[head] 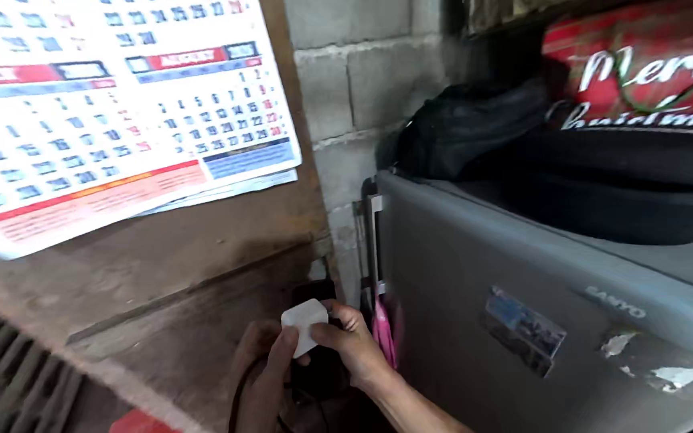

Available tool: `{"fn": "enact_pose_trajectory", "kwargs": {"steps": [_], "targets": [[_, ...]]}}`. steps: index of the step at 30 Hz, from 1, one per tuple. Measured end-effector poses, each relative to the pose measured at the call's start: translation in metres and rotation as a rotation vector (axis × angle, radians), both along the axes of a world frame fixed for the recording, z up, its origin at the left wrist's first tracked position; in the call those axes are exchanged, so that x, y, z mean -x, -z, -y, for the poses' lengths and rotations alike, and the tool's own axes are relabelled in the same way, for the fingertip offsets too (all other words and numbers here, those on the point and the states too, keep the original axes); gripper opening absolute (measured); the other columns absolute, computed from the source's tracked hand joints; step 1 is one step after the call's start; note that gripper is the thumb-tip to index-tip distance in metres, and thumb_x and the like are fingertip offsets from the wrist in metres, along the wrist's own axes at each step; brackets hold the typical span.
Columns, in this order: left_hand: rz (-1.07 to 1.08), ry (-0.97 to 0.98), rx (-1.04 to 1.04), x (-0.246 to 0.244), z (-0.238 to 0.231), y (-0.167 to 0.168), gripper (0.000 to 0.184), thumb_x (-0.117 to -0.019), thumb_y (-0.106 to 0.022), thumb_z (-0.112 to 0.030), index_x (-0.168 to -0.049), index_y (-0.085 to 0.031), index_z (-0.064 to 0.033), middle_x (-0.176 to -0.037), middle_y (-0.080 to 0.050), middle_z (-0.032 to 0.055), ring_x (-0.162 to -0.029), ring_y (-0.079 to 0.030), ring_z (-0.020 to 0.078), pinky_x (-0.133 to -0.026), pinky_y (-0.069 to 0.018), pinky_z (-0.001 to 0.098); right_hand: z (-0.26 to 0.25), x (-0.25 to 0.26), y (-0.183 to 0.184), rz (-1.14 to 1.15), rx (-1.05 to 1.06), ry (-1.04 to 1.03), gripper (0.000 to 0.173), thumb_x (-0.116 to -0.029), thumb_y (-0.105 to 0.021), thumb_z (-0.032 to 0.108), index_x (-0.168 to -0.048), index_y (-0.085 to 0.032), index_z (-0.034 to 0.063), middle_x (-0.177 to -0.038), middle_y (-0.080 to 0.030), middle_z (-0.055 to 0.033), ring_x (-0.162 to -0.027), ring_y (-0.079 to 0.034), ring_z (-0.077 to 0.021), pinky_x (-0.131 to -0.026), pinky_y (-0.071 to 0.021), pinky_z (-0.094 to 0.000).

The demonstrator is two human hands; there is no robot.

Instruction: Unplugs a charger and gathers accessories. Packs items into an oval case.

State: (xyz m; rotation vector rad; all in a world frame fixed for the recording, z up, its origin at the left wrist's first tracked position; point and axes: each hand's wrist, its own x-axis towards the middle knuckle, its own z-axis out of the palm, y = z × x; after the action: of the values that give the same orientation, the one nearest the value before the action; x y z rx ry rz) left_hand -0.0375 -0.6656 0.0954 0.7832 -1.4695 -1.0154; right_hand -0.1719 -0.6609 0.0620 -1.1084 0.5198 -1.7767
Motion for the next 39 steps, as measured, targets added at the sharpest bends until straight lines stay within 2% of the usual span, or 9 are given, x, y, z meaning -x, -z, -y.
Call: {"fn": "enact_pose_trajectory", "kwargs": {"steps": [2,5,8,11,15,19,23,31,39], "targets": [[-0.058,0.087,0.098,0.014,0.008,0.005,0.007,-0.0954,-0.063,-0.011,-0.096,-0.057,-0.0162,-0.072,-0.067,-0.0151,-0.056,-0.06,-0.005,-0.048,-0.0498,0.012,0.004,0.017,0.001,0.041,0.069,0.065,0.014,-0.09,-0.067,0.005,-0.102,-0.072,0.0092,-0.094,-0.074,0.0055,-0.084,-0.07,-0.0027,-0.079,-0.0599,-0.0246],[-0.046,0.279,0.256,0.024,0.031,0.012,0.004,-0.0972,-0.068,-0.026,-0.098,-0.066,-0.0293,-0.081,-0.072,-0.0198,-0.065,-0.063,-0.0088,-0.057,-0.052,0.01,0.01,0.047,0.002,-0.002,0.186,0.173,0.016,-0.0896,-0.074,0.016,-0.105,-0.074,0.0128,-0.097,-0.074,0.0081,-0.088,-0.069,0.0002,-0.081,-0.0587,-0.0218],[0.068,0.583,0.329,0.032,0.064,0.007,0.008,-0.0976,-0.068,-0.028,-0.105,-0.071,-0.0274,-0.088,-0.072,-0.0191,-0.075,-0.065,-0.0102,-0.068,-0.055,0.0099,0.013,0.071,0.003,-0.064,0.249,0.272,0.018,-0.091,-0.074,0.024,-0.108,-0.076,0.0171,-0.097,-0.075,0.0096,-0.087,-0.069,0.0019,-0.08,-0.0586,-0.0201],[0.027,0.985,0.14,0.046,0.102,0.008,0.017,-0.104,-0.058,-0.023,-0.11,-0.074,-0.0208,-0.081,-0.074,-0.0119,-0.064,-0.061,-0.0109,-0.057,-0.0482,0.0065,0.016,0.089,0.002,-0.166,0.317,0.394,0.02,-0.0931,-0.072,0.028,-0.111,-0.075,0.0198,-0.1,-0.075,0.0119,-0.089,-0.068,0.0043,-0.081,-0.0574,-0.0177],[0.027,1.38,-0.204,0.06,0.144,0.002,0.052,-0.1039,-0.044,-0.055,-0.106,-0.077,-0.0159,-0.086,-0.077,-0.0051,-0.066,-0.064,-0.007,-0.053,-0.0458,0.0079,0.017,0.101,-0.004,-0.378,0.377,0.606,0.025,-0.0935,-0.074,0.025,-0.118,-0.073,0.0184,-0.105,-0.075,0.0131,-0.093,-0.068,0.0051,-0.084,-0.0571,-0.0163],[0.151,1.505,-0.182,0.075,0.161,-0.014,0.027,-0.1043,-0.056,-0.036,-0.098,-0.077,-0.02,-0.084,-0.076,-0.0097,-0.066,-0.062,-0.0103,-0.052,-0.0445,0.0063,0.017,0.093,-0.007,-0.499,0.367,0.779,0.028,-0.0937,-0.075,0.028,-0.119,-0.072,0.0185,-0.107,-0.074,0.0141,-0.096,-0.067,0.006,-0.086,-0.0566,-0.016],[0.17,1.629,-0.279,0.083,0.172,-0.014,0.021,-0.1035,-0.058,-0.028,-0.094,-0.074,-0.0178,-0.079,-0.073,-0.0078,-0.062,-0.061,-0.008,-0.05,-0.0438,0.0073,0.016,0.077,-0.005,-0.492,0.346,0.888,0.027,-0.094,-0.074,0.03,-0.118,-0.072,0.018,-0.105,-0.074,0.014,-0.094,-0.067,0.0067,-0.083,-0.0563,-0.0148],[0.169,1.978,-0.226,0.102,0.166,-0.016,0.018,-0.1044,-0.056,-0.026,-0.097,-0.072,-0.0191,-0.078,-0.069,-0.0111,-0.063,-0.056,-0.0098,-0.055,-0.0425,0.0074,-0.02,0.052,-0.005,-0.54,0.239,1.007,0.03,-0.0929,-0.075,0.034,-0.118,-0.072,0.0183,-0.111,-0.074,0.0125,-0.1,-0.067,0.0055,-0.087,-0.0559,-0.0163],[0.204,2.188,-0.184,0.114,0.118,-0.038,0.022,-0.1053,-0.052,-0.015,-0.092,-0.069,-0.0145,-0.074,-0.065,-0.0127,-0.066,-0.059,-0.0058,-0.062,-0.0491,0.0126,-0.082,0.02,-0.022,-0.711,0.262,1.323,0.024,-0.0958,-0.072,0.034,-0.114,-0.071,0.0183,-0.104,-0.073,0.0134,-0.095,-0.065,0.0082,-0.083,-0.0538,-0.0119]]}}
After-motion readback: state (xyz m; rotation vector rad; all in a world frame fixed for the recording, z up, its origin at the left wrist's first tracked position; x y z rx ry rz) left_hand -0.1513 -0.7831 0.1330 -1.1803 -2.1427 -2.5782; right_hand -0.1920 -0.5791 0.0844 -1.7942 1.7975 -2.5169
